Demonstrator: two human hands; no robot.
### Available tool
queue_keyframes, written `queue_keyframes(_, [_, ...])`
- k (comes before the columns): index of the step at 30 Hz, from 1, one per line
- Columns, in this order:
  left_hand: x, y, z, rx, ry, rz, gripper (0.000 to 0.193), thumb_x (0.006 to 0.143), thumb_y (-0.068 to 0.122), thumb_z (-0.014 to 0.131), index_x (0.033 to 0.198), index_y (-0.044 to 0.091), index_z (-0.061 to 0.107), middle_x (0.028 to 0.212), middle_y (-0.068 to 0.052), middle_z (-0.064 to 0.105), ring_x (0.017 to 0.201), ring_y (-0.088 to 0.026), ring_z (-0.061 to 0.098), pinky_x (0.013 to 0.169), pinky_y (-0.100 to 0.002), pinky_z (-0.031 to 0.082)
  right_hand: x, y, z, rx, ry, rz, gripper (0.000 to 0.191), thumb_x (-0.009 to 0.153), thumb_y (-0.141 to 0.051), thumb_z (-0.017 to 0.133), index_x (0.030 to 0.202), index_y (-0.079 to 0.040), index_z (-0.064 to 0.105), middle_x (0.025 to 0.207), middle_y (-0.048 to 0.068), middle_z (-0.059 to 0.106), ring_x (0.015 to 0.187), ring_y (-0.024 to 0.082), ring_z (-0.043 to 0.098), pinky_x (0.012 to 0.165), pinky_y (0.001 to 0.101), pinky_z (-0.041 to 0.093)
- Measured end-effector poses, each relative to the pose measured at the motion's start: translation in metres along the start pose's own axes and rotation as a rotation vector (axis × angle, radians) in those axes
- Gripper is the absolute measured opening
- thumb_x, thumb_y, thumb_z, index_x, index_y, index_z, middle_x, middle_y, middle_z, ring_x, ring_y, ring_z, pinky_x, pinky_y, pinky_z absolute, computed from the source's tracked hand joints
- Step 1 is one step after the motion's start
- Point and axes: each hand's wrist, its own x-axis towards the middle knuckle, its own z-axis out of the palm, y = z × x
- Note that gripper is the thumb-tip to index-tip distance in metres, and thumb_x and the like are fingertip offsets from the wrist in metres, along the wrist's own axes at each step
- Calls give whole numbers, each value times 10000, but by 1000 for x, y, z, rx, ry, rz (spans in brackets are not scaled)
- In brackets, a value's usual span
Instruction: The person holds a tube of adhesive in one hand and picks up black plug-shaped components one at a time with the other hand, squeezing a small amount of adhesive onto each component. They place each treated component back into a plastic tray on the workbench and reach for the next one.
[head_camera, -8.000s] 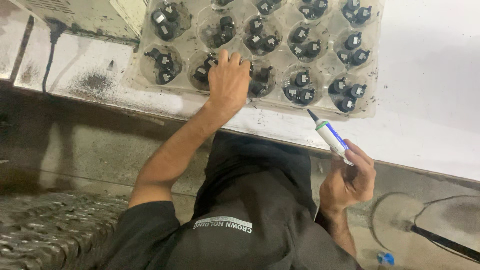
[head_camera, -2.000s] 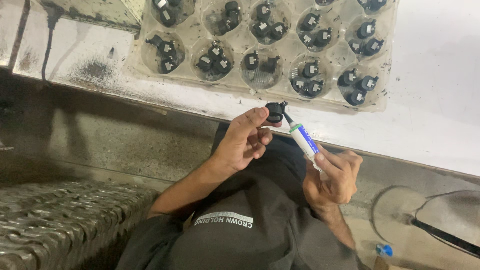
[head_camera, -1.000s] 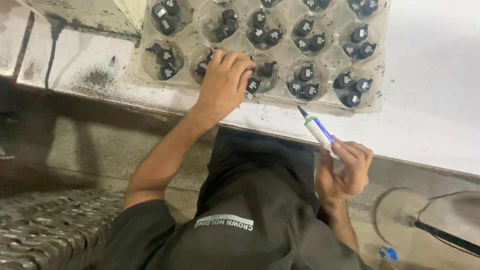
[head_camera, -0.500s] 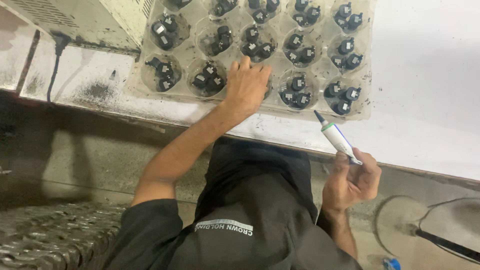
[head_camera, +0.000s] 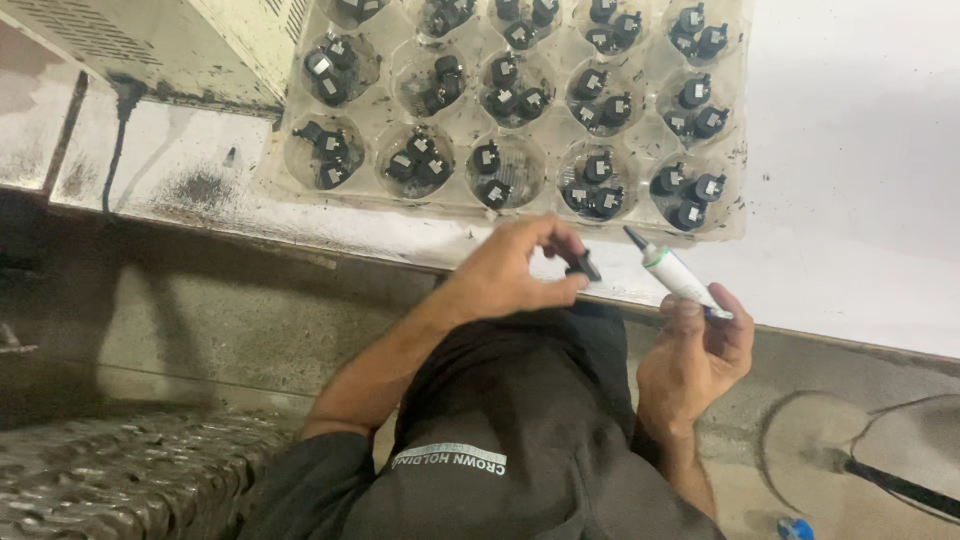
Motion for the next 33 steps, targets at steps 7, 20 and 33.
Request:
queue_keyframes(7, [-38,-3,81,-803,-325,-122,390,1021,132,705,1371,-2,595,1272,-61,671,1200,-131,630,1065,-295,538,-16,3,2,-134,-166,-376,252,1064,32,645,1305,-29,601,1208,163,661,1009,166,644,763,238,544])
queue_keyframes(20, [-52,-20,103,-904,-200,-170,408,983,97,724,1347,40,549,1213,-48,671,1135,-122,641,913,-302,557,-22,-2,5,-141,-239,-422,263,1094,43,595,1339,-51,577,1202,175,627,986,233,724,791,346,650])
queue_keyframes(33, [-55,41,72,-271,43,77,426,937,158,758,1285,16,559,1166,-106,620,1090,-150,582,927,-288,498,-23,-8,13,-151,-117,-477,243,1147,-53,555,1387,-80,524,1212,186,605,724,209,694,568,315,611])
